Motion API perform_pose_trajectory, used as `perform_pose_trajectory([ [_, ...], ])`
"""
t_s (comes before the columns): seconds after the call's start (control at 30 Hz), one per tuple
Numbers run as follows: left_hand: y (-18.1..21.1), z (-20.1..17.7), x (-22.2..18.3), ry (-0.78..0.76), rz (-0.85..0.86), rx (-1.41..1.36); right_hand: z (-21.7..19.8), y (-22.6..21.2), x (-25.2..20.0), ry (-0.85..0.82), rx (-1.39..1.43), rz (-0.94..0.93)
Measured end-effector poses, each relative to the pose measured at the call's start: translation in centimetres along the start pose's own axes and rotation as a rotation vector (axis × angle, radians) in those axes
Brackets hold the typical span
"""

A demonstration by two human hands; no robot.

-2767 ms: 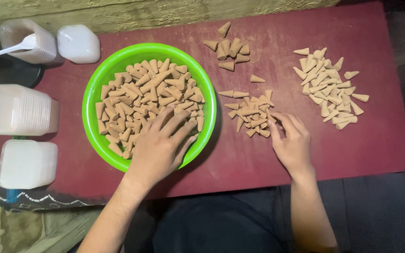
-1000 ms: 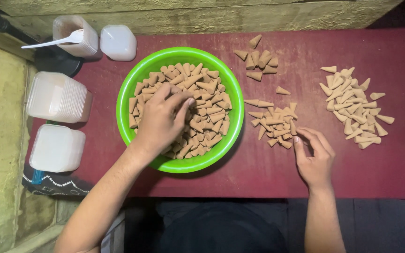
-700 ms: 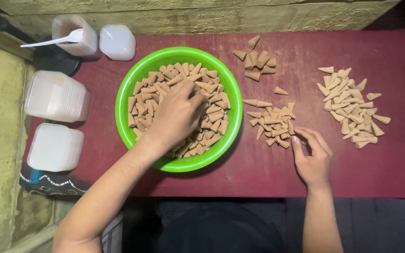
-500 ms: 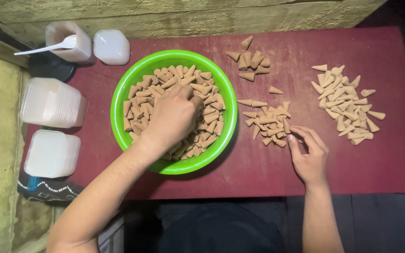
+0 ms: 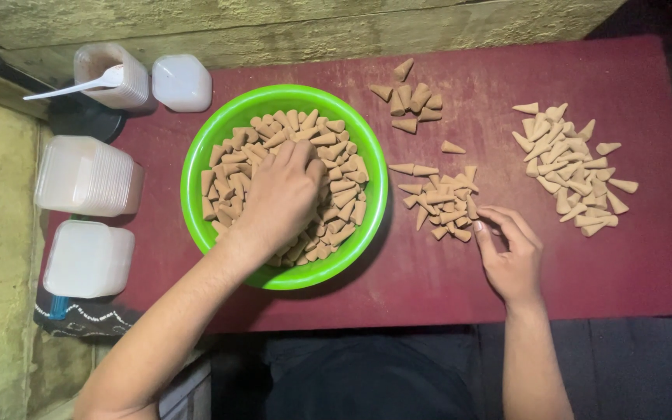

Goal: Sort incense cones from a bowl into piles on a table

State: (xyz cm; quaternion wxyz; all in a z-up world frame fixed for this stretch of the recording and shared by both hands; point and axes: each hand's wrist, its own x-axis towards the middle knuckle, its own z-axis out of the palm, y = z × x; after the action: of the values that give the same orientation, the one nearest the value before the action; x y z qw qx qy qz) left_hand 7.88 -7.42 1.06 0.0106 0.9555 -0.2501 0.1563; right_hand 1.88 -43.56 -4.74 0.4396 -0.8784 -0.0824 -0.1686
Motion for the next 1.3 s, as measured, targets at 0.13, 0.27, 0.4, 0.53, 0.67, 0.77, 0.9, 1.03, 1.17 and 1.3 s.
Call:
perform_pose_trajectory([
  [0.13, 1.0, -2.8, -0.6, 0.000, -0.060, -0.120, -0.1, -0.3, -0.1, 0.029, 0.002, -0.011],
  [0.27, 2.8, -3.0, -2.6, 0.073, -0.048, -0.445, 0.1, -2.8, -0.5, 0.102, -0.040, -0.267],
  [0.4, 6.4, -4.8, -3.3, 0.147, -0.015, -0.730, 1.8, -7.5, -1.6, 0.030, 0.163, -0.288],
  [0.53, 8.7, -6.0, -3.3, 0.159, 0.054, -0.797, 2.9, -10.8, -1.4, -0.051, 0.276, -0.263],
  [0.67, 9.3, -6.0, -2.6, 0.208, 0.101, -0.849, 3.5, -10.1, -1.6, -0.091, 0.369, -0.157],
  [0.77, 7.6, -5.0, -1.4, 0.245, 0.095, -0.813, 2.6, -8.6, -1.5, -0.051, 0.332, -0.073],
  [0.9, 3.3, -4.2, 1.4, 0.213, -0.010, -0.520, 1.6, -5.7, -1.1, 0.066, 0.302, 0.142],
  [1.03, 2.5, -2.9, 2.6, 0.187, -0.072, -0.288, 0.7, -3.3, -0.3, 0.147, 0.050, 0.144],
  [1.17, 1.3, 1.0, 2.2, 0.187, -0.058, -0.109, 0.6, -3.4, 0.7, 0.154, -0.136, 0.027],
  [1.3, 1.2, 0.0, 2.3, 0.161, -0.133, -0.334, 1.1, -2.9, 0.9, 0.134, -0.148, -0.007],
])
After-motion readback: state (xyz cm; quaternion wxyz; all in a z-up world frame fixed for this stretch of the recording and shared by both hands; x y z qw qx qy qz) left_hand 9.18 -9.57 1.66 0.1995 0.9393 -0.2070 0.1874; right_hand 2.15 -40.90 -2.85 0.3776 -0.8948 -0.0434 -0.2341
